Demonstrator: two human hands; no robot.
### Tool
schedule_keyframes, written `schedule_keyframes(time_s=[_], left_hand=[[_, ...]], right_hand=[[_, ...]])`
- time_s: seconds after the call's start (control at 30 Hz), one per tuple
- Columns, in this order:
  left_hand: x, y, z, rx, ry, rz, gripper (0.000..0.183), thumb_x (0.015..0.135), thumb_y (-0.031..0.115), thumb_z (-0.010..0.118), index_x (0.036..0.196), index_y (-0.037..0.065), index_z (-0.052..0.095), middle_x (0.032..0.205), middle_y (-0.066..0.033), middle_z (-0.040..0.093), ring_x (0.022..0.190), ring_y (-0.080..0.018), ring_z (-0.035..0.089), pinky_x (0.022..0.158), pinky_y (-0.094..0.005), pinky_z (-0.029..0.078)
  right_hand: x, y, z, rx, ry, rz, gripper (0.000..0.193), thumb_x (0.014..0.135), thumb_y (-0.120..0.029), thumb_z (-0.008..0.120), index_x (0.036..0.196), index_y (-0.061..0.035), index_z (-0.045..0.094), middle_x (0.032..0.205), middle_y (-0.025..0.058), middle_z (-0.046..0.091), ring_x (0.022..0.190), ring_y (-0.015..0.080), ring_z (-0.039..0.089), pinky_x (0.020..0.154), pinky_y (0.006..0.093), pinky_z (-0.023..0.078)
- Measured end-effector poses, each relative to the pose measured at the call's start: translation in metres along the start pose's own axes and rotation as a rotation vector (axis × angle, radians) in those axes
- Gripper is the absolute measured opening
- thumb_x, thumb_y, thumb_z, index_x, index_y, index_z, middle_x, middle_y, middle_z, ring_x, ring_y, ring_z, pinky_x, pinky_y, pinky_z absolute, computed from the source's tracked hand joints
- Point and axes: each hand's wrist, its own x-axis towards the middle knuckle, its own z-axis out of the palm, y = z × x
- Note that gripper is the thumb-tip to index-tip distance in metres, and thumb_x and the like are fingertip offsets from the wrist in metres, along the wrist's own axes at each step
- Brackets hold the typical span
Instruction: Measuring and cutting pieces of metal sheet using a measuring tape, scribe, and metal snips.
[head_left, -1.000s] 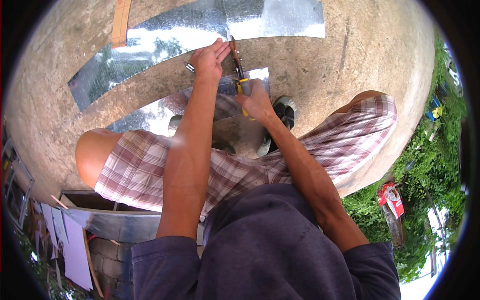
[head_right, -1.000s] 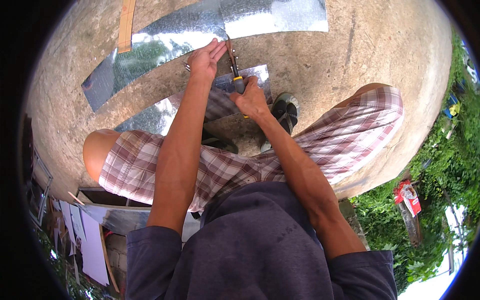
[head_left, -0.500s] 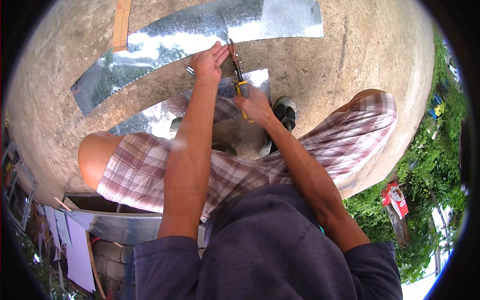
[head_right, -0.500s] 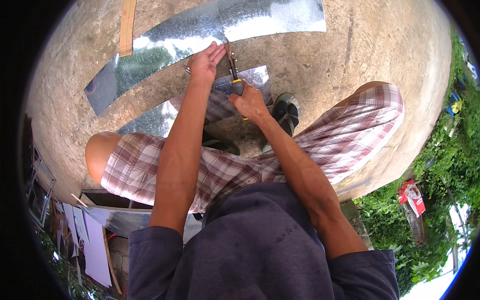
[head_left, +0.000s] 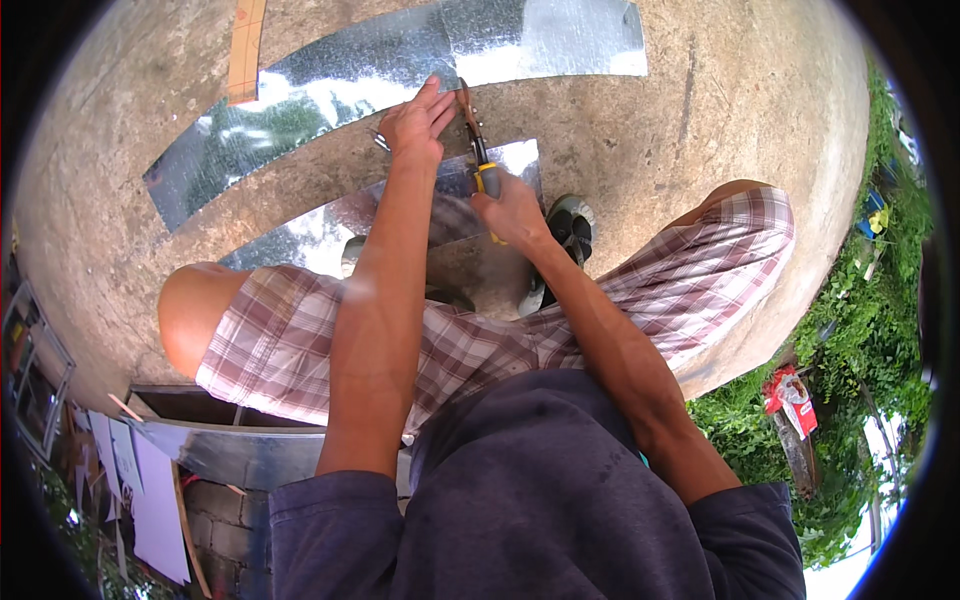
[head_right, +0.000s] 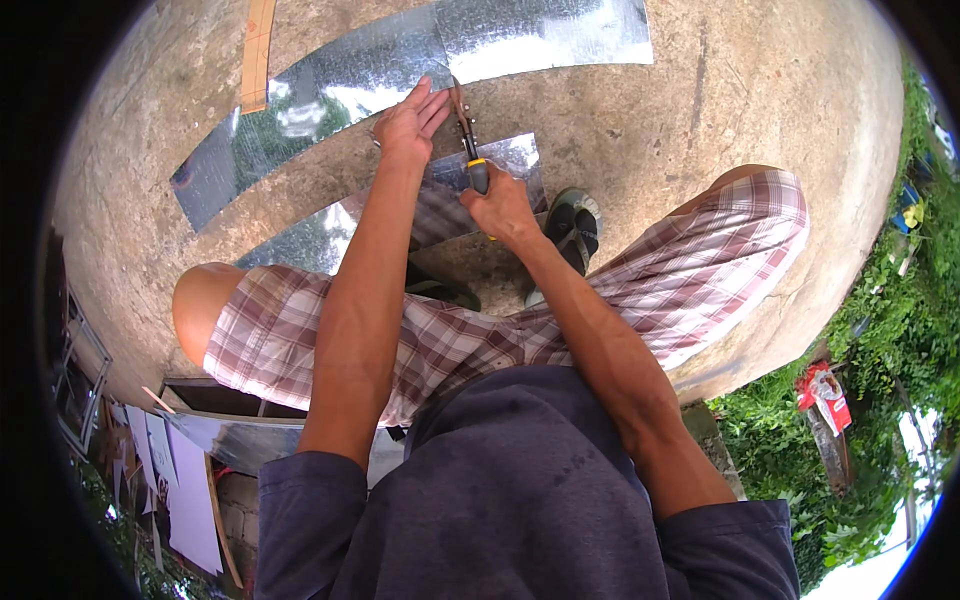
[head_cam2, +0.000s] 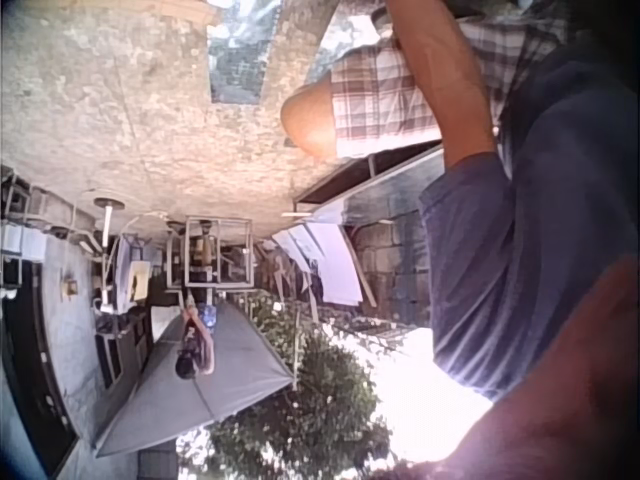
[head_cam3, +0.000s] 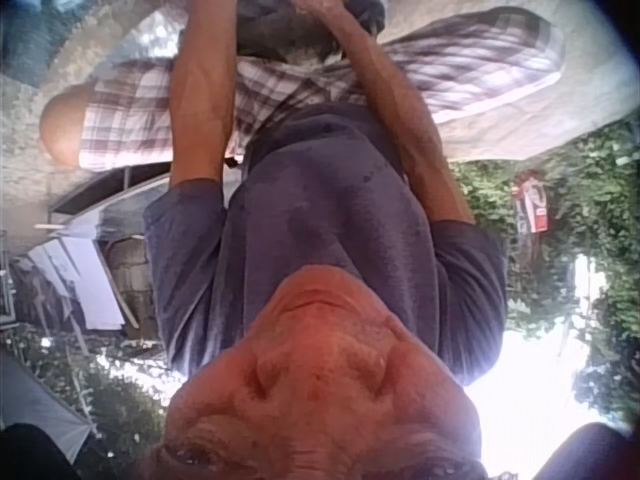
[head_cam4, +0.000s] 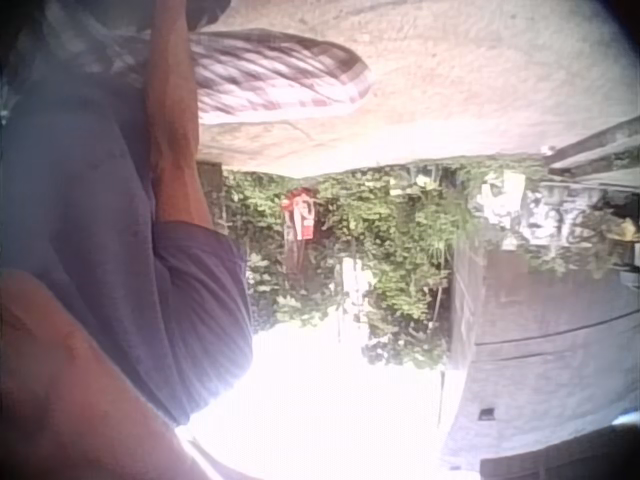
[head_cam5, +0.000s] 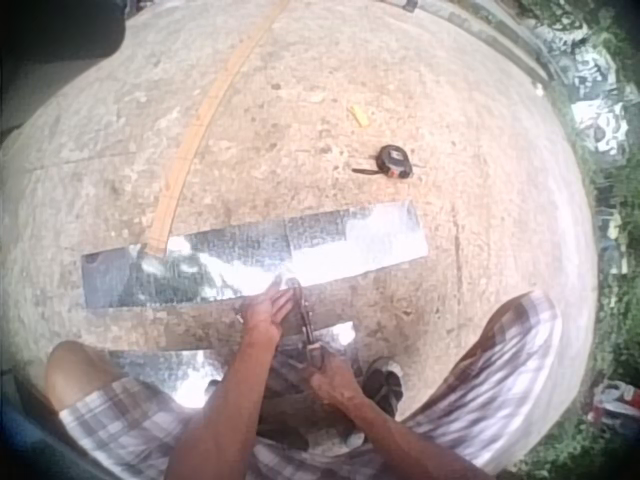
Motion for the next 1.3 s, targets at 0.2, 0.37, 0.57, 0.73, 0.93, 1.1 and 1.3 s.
schedule_keyframes(time_s=[0.2, 0.37, 0.57, 0.73, 0.93, 1.1, 1.3], left_hand=[[-0.002, 0.005, 0.001, 0.091, 0.011, 0.016, 0.034, 0.078, 0.004, 0.077, 0.102, -0.012, 0.059, 0.098, -0.0237, 0.067, 0.091, -0.0356, 0.069, 0.083, -0.0426, 0.058], [-0.004, 0.004, 0.001, 0.08, 0.018, 0.062, 0.029, 0.078, 0.002, 0.076, 0.094, -0.015, 0.058, 0.094, -0.0259, 0.067, 0.086, -0.0365, 0.069, 0.08, -0.0426, 0.059], [-0.006, 0.004, 0.002, 0.078, 0.005, 0.065, 0.027, 0.078, 0.0, 0.075, 0.092, -0.015, 0.059, 0.093, -0.0267, 0.066, 0.085, -0.0366, 0.069, 0.079, -0.0424, 0.059], [-0.006, 0.005, 0.0, 0.089, 0.0, 0.025, 0.031, 0.079, 0.001, 0.075, 0.099, -0.014, 0.057, 0.098, -0.0258, 0.066, 0.09, -0.0357, 0.069, 0.08, -0.0411, 0.059], [-0.005, 0.004, 0.001, 0.089, 0.004, 0.035, 0.031, 0.08, 0.001, 0.074, 0.1, -0.014, 0.056, 0.096, -0.0251, 0.066, 0.089, -0.0353, 0.069, 0.082, -0.0418, 0.059], [-0.007, 0.004, 0.002, 0.063, -0.022, 0.058, 0.026, 0.078, -0.001, 0.075, 0.092, -0.016, 0.059, 0.092, -0.0257, 0.066, 0.084, -0.0365, 0.069, 0.079, -0.043, 0.059], [-0.008, 0.005, 0.002, 0.057, -0.002, 0.045, 0.024, 0.077, -0.001, 0.075, 0.091, -0.014, 0.06, 0.09, -0.0249, 0.067, 0.082, -0.0352, 0.07, 0.077, -0.0427, 0.059]], right_hand=[[0.002, 0.004, 0.0, 0.038, -0.016, -0.015, 0.045, 0.074, -0.026, 0.062, 0.109, 0.0021, 0.059, 0.09, 0.0272, 0.066, 0.093, 0.0447, 0.063, 0.084, 0.0458, 0.048], [0.005, 0.001, -0.006, 0.089, -0.105, 0.059, 0.046, 0.074, -0.029, 0.062, 0.109, 0.0015, 0.059, 0.091, 0.0263, 0.066, 0.093, 0.0417, 0.063, 0.084, 0.0438, 0.048], [0.007, -0.001, -0.008, 0.096, -0.12, 0.061, 0.047, 0.074, -0.03, 0.063, 0.108, 0.0021, 0.059, 0.096, 0.0271, 0.065, 0.096, 0.042, 0.062, 0.085, 0.0435, 0.047], [0.005, -0.004, -0.005, 0.037, -0.049, 0.019, 0.046, 0.075, -0.029, 0.063, 0.107, 0.0036, 0.06, 0.097, 0.0291, 0.064, 0.099, 0.0433, 0.061, 0.086, 0.0447, 0.047], [0.002, -0.009, -0.007, 0.038, -0.039, 0.013, 0.046, 0.075, -0.027, 0.063, 0.107, 0.005, 0.058, 0.097, 0.0302, 0.063, 0.099, 0.0455, 0.06, 0.087, 0.0454, 0.047], [0.005, -0.012, -0.009, 0.036, -0.034, -0.049, 0.047, 0.075, -0.028, 0.062, 0.109, 0.0043, 0.058, 0.097, 0.0299, 0.064, 0.099, 0.0459, 0.06, 0.086, 0.0457, 0.046], [0.006, -0.014, -0.008, 0.038, -0.042, -0.001, 0.047, 0.075, -0.028, 0.062, 0.11, 0.0042, 0.058, 0.1, 0.0296, 0.064, 0.101, 0.0465, 0.059, 0.09, 0.0455, 0.046]])
